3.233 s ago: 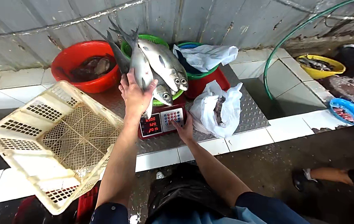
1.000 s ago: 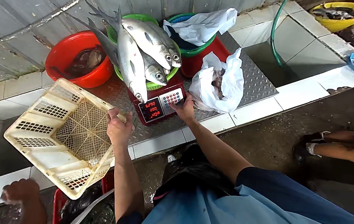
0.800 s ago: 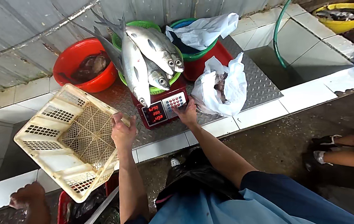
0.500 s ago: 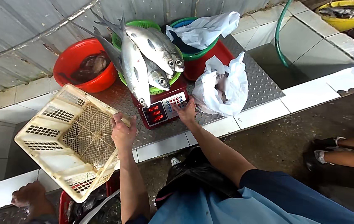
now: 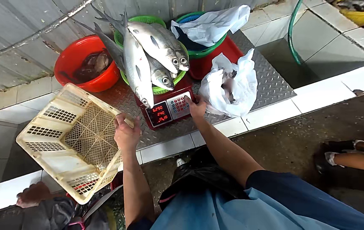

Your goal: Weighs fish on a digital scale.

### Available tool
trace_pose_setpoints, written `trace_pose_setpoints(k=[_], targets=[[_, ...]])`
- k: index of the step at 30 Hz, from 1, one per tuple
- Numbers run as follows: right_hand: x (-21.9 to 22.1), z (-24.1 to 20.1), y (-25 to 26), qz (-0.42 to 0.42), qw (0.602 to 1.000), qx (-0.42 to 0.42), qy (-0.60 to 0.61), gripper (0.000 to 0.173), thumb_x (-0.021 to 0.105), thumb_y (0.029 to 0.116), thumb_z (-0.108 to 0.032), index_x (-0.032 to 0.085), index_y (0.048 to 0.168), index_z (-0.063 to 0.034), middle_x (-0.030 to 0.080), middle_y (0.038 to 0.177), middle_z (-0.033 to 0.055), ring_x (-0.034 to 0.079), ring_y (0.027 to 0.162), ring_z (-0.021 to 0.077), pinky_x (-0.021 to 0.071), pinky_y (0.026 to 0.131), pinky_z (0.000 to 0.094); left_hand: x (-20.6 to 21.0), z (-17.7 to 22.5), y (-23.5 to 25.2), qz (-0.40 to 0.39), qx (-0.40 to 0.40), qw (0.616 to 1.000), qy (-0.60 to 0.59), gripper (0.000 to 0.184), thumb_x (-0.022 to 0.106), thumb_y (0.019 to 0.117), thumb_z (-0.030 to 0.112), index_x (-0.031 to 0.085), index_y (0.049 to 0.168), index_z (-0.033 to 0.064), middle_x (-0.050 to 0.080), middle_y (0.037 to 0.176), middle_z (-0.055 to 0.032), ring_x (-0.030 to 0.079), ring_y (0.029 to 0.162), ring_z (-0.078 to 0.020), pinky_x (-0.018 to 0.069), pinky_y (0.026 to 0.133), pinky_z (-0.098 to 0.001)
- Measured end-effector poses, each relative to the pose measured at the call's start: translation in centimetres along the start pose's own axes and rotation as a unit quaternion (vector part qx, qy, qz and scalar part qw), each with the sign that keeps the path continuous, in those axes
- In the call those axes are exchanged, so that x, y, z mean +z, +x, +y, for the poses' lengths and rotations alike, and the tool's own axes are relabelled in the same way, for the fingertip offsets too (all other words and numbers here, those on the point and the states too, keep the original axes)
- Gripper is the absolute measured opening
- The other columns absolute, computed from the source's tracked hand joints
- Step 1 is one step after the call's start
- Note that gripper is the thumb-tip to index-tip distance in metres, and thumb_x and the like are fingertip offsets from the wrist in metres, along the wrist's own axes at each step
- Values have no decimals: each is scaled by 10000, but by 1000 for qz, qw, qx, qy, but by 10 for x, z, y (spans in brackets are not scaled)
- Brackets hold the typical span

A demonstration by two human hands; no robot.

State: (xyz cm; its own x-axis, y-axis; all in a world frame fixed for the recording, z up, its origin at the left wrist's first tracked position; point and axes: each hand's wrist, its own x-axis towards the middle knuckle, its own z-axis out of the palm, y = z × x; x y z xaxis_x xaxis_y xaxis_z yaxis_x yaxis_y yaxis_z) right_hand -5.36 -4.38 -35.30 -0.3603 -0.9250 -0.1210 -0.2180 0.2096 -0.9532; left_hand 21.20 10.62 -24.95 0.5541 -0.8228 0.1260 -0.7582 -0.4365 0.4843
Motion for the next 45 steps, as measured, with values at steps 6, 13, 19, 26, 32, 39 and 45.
trace_pose_setpoints(k=[6,13,19,26,32,39,45], targets=[[-3,-3,0,56,998,-8,1,485,890,723,-546,797,1021,-173,768,940,31,717,898,193,562,858,500,0,1,-1,-3,-3,1000,4,610,664,954,550,500,1398,164,599,1358,-171,675,995,-435,538,769,-673],[-3,28,-15,45,986,-139,-74,735,830,754,-567,645,1307,-119,707,1169,95,665,1093,257,492,985,592,0,-2,-4,1,5,1000,4,613,658,953,551,500,1404,167,609,1343,-163,666,1043,-431,539,791,-674],[-4,25,-18,11,990,-93,-109,936,904,618,-591,588,1395,-176,643,1322,96,591,1219,308,429,1001,649,-2,1,-8,-4,6,1000,11,616,657,963,534,497,1410,141,596,1354,-193,673,985,-447,540,759,-679],[-10,40,-8,-12,984,-165,-58,923,973,583,-414,594,1367,-108,646,1315,132,623,1201,291,513,1008,548,0,1,-7,0,7,1000,17,603,651,963,548,496,1401,163,592,1353,-183,676,965,-433,540,735,-670],[-11,38,-8,-17,987,-148,-52,928,986,563,-390,601,1363,-121,653,1312,116,630,1194,274,513,1015,533,-1,0,-7,2,7,1000,23,596,650,962,551,501,1395,168,592,1356,-184,677,974,-439,541,734,-668],[-11,36,-9,-18,988,-133,-82,897,956,620,-411,584,1387,-131,644,1323,138,627,1193,311,513,983,564,-1,-1,-7,0,-2,1000,23,613,644,963,561,498,1415,174,586,1371,-196,671,1013,-451,538,764,-677],[-10,31,-8,-12,994,-97,-41,719,885,763,-397,608,1368,-124,664,1290,125,640,1178,266,516,1003,517,-1,-1,-8,0,3,1000,22,627,646,958,569,495,1419,173,588,1367,-189,674,999,-445,542,759,-672]])
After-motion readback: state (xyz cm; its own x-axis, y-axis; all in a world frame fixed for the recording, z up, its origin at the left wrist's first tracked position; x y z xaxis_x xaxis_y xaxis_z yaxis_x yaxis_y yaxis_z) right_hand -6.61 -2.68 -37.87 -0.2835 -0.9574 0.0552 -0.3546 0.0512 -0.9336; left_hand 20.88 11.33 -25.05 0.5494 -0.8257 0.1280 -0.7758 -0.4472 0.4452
